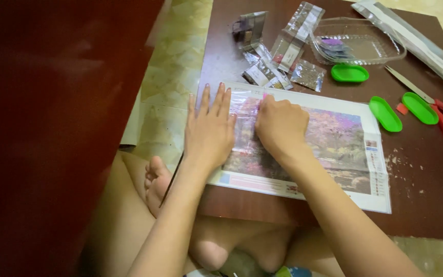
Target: The person performs diamond painting by picking up small resin diamonds from a container with tweezers or a marker tool, then placing them onto an adhesive canvas. The person also transfers beads between small containers.
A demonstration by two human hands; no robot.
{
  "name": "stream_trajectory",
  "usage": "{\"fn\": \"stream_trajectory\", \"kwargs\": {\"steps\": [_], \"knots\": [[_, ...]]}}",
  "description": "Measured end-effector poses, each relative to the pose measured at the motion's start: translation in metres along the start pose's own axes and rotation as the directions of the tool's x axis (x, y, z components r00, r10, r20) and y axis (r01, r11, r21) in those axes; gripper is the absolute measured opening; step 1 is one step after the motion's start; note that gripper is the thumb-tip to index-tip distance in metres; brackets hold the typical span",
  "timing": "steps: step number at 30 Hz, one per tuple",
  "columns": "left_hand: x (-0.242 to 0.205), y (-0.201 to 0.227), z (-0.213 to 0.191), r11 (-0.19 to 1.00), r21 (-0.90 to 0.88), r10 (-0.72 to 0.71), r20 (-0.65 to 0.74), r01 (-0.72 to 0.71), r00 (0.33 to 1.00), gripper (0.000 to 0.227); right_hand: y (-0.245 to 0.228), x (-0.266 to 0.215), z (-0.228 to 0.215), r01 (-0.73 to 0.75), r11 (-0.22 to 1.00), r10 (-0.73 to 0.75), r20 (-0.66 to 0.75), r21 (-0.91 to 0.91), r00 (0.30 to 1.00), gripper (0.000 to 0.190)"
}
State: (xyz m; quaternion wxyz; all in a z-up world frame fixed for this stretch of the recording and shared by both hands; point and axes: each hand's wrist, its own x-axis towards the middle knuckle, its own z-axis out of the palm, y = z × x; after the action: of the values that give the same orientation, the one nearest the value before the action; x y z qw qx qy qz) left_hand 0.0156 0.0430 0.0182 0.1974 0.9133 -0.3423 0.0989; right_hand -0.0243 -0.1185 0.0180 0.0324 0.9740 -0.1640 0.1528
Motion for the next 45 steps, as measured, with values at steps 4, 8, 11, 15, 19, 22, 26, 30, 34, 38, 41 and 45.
{"fn": "stream_trajectory", "kwargs": {"steps": [4,8,11,15,19,22,26,30,34,38,41,45], "knots": [[0.000,0.000,0.007,1.000,0.015,-0.016,-0.012,0.016,1.000,0.054,-0.021,0.001,0.001,0.019,0.999,-0.018,-0.009,0.051,1.000,0.025],[-0.001,0.000,0.002,1.000,0.021,-0.022,0.006,0.022,1.000,0.054,-0.041,0.007,0.011,0.055,0.990,-0.051,-0.036,0.131,0.998,0.030],[0.000,0.000,0.003,0.999,0.018,-0.031,0.007,0.031,1.000,0.054,-0.033,0.005,-0.002,0.010,0.992,-0.011,0.006,0.124,1.000,0.032],[0.000,0.003,0.001,0.998,0.015,-0.061,0.048,0.060,0.997,0.054,0.004,-0.006,-0.025,-0.136,0.983,0.122,0.114,0.120,0.986,0.035],[0.000,0.004,0.003,0.998,0.015,-0.056,0.026,0.056,0.998,0.054,0.040,-0.009,-0.015,-0.177,0.984,0.175,0.081,0.008,0.981,0.040],[0.000,0.003,0.004,0.998,0.023,-0.065,0.031,0.064,0.997,0.055,0.030,-0.007,-0.013,-0.162,0.987,0.161,0.071,0.004,0.984,0.039],[0.000,0.002,0.007,0.998,0.031,-0.047,-0.024,0.048,0.999,0.055,-0.016,-0.002,-0.015,-0.099,0.987,0.088,0.086,0.130,0.992,0.038],[-0.001,0.003,0.000,0.998,0.014,-0.063,0.028,0.063,0.998,0.055,-0.048,0.005,-0.001,-0.004,0.984,0.005,-0.002,0.176,1.000,0.036],[-0.001,0.003,0.002,0.998,0.001,-0.067,0.046,0.067,0.997,0.055,-0.034,0.003,-0.007,-0.039,0.991,0.037,0.018,0.131,0.999,0.037],[0.000,0.005,0.001,0.997,0.008,-0.074,0.058,0.073,0.996,0.055,0.007,-0.006,-0.018,-0.171,0.978,0.158,0.109,0.117,0.981,0.037],[0.000,0.004,0.000,0.996,0.011,-0.084,0.077,0.084,0.993,0.055,0.041,-0.012,-0.018,-0.208,0.978,0.204,0.097,0.030,0.974,0.038],[0.001,0.005,-0.001,0.997,0.018,-0.076,0.073,0.075,0.994,0.055,0.059,-0.016,-0.022,-0.200,0.980,0.200,0.040,-0.003,0.979,0.037]]}}
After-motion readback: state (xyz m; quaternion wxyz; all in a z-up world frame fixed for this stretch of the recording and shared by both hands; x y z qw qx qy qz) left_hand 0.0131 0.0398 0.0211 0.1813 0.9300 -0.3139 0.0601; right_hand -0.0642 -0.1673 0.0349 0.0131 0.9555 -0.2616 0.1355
